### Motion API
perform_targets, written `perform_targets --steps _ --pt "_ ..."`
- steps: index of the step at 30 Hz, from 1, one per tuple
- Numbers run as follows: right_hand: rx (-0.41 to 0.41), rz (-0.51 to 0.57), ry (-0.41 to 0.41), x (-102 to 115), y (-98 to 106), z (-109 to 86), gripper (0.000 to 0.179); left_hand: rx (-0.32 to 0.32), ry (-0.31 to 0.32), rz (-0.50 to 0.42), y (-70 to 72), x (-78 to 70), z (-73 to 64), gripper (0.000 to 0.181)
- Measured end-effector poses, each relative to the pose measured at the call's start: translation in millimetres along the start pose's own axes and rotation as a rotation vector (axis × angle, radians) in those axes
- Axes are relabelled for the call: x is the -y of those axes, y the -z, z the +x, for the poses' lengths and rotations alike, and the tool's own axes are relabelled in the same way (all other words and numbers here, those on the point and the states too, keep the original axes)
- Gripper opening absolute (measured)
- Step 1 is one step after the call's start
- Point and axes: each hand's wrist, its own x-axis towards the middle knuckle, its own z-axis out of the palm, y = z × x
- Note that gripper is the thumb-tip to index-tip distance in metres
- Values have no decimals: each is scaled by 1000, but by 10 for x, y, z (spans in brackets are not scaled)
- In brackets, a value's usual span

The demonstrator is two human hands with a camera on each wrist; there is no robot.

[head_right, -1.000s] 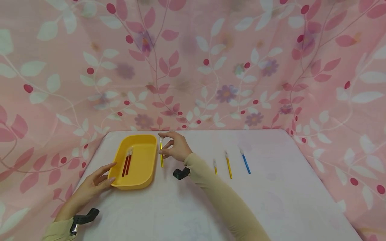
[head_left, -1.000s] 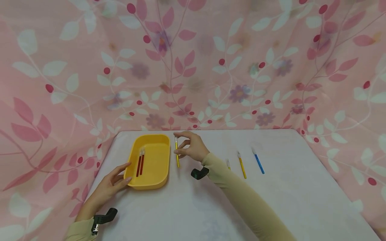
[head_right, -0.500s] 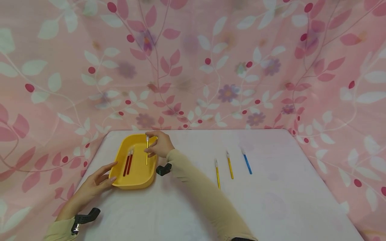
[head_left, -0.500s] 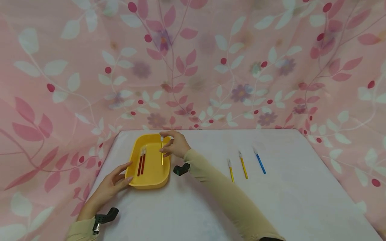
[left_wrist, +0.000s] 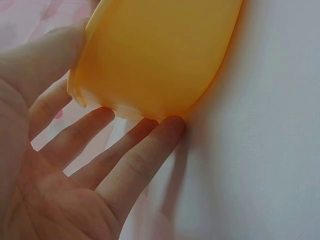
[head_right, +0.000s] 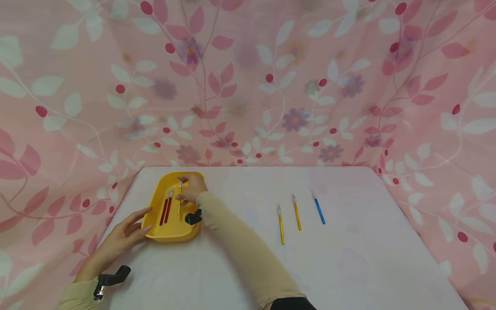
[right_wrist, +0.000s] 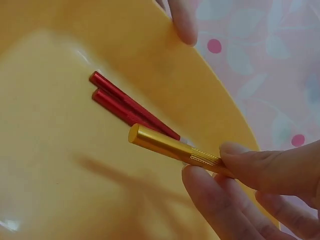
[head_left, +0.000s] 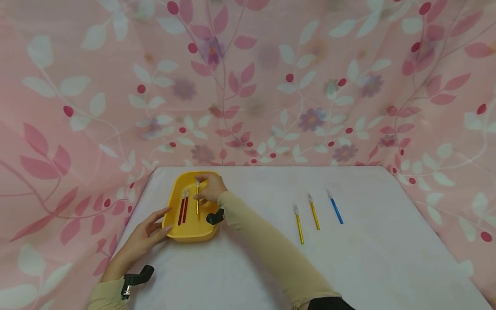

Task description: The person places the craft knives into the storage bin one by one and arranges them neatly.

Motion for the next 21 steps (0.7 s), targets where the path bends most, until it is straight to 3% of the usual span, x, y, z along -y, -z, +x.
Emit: perform_targets --steps 6,21 --pt "2 -61 -37 20 -121 61 67 3 6 -4 9 1 -12 73" --pt "-70 -40 -168 -91 -307 266 62 6 8 -29 7 5 -5 71"
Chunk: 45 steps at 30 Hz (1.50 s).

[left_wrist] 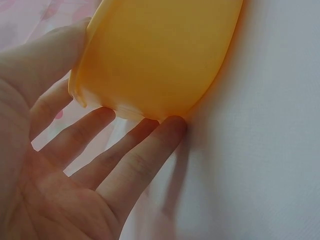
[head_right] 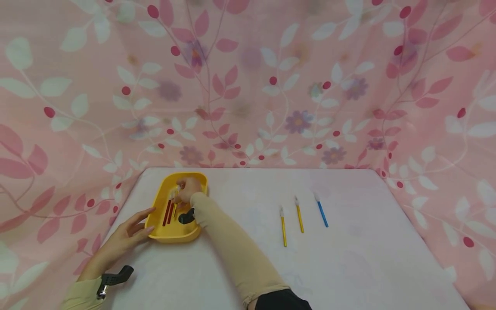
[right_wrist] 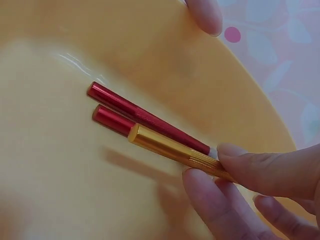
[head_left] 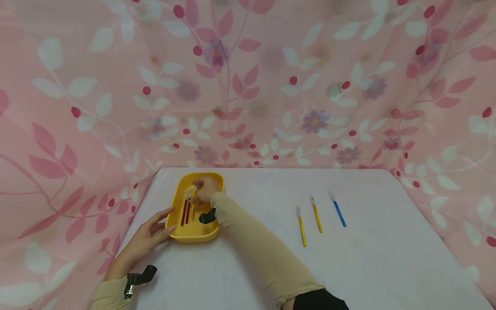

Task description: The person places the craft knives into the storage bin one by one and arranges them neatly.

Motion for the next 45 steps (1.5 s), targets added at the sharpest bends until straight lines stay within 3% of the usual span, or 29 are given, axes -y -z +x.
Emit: perform_targets --steps 9,28,35,39,45 --pt "-16 55 -48 -100 -81 44 64 -5 3 7 -42 -3 5 71" --pt "-6 8 -74 -87 -150 69 68 -1 -11 4 -17 -15 -9 71" --pt "4 33 -57 -69 -128 20 66 -12 -10 10 -13 -5 -11 71" --pt "-14 -23 -20 -11 -103 -21 58 -14 -3 18 -14 -15 -12 71" --pt "21 89 0 118 -22 -123 60 -12 2 37 -17 -24 -10 71"
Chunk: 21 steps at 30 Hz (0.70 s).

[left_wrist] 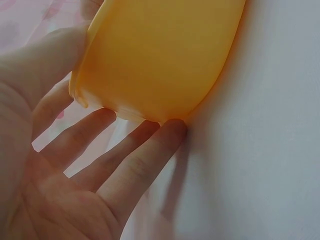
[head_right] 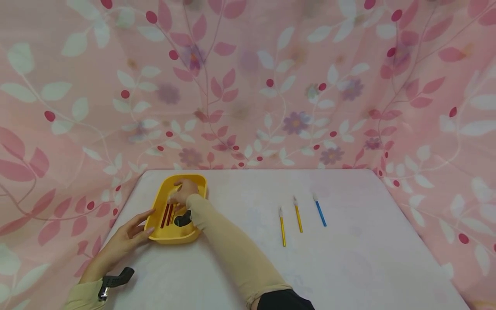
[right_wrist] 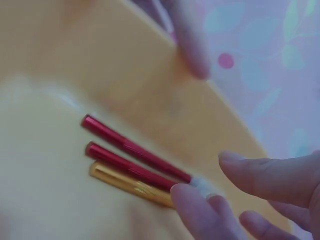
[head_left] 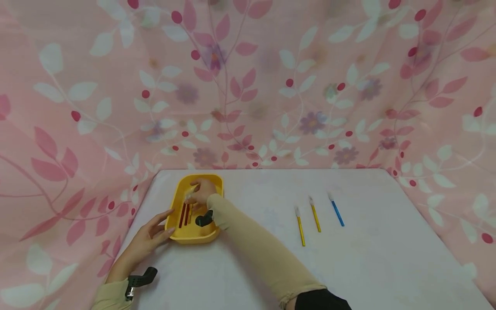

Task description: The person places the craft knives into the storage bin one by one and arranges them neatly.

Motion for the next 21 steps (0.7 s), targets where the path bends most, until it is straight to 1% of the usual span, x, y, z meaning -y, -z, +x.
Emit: perform_targets --steps 4,8,14,21 --pt "19 12 5 102 83 -65 62 1 -20 -2 0 26 9 70" --pt "55 3 50 251 225 -214 67 2 -38 -6 0 41 10 69" --pt "124 -46 139 450 457 -426 72 8 -14 -4 2 19 0 71" --pt "138 -74 168 565 697 -611 74 6 -19 0 -13 4 -8 72"
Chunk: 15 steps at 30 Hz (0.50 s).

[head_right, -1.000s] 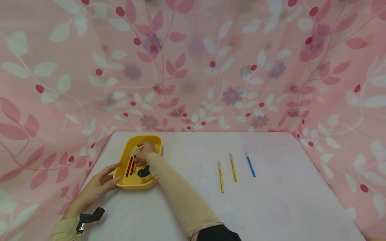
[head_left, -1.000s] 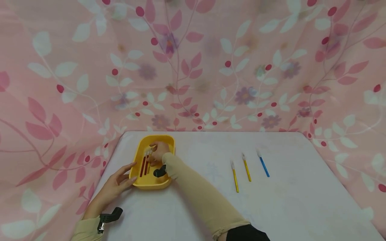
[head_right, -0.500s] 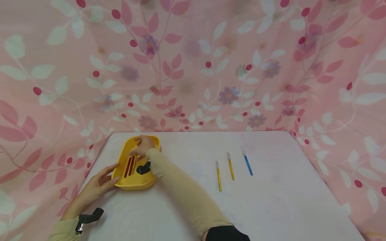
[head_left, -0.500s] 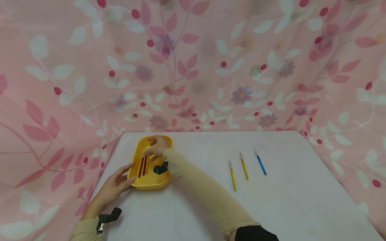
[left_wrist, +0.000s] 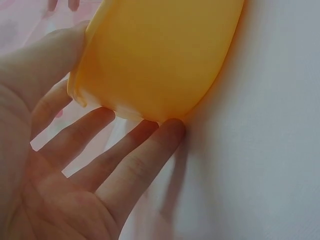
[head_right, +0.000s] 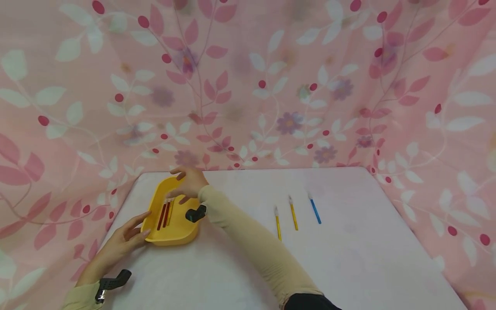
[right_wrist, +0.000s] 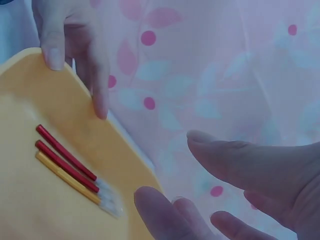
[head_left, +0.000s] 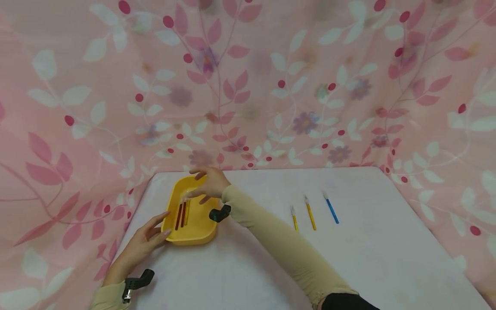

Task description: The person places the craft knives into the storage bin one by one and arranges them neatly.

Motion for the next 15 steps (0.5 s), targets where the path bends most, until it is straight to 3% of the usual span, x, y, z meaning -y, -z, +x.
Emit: perform_targets --steps 7,15 --pt "13 -30 47 6 244 -242 76 3 16 -13 -5 -9 -13 73" --pt "30 -15 163 3 533 -583 80 5 10 -6 -5 -6 -1 73"
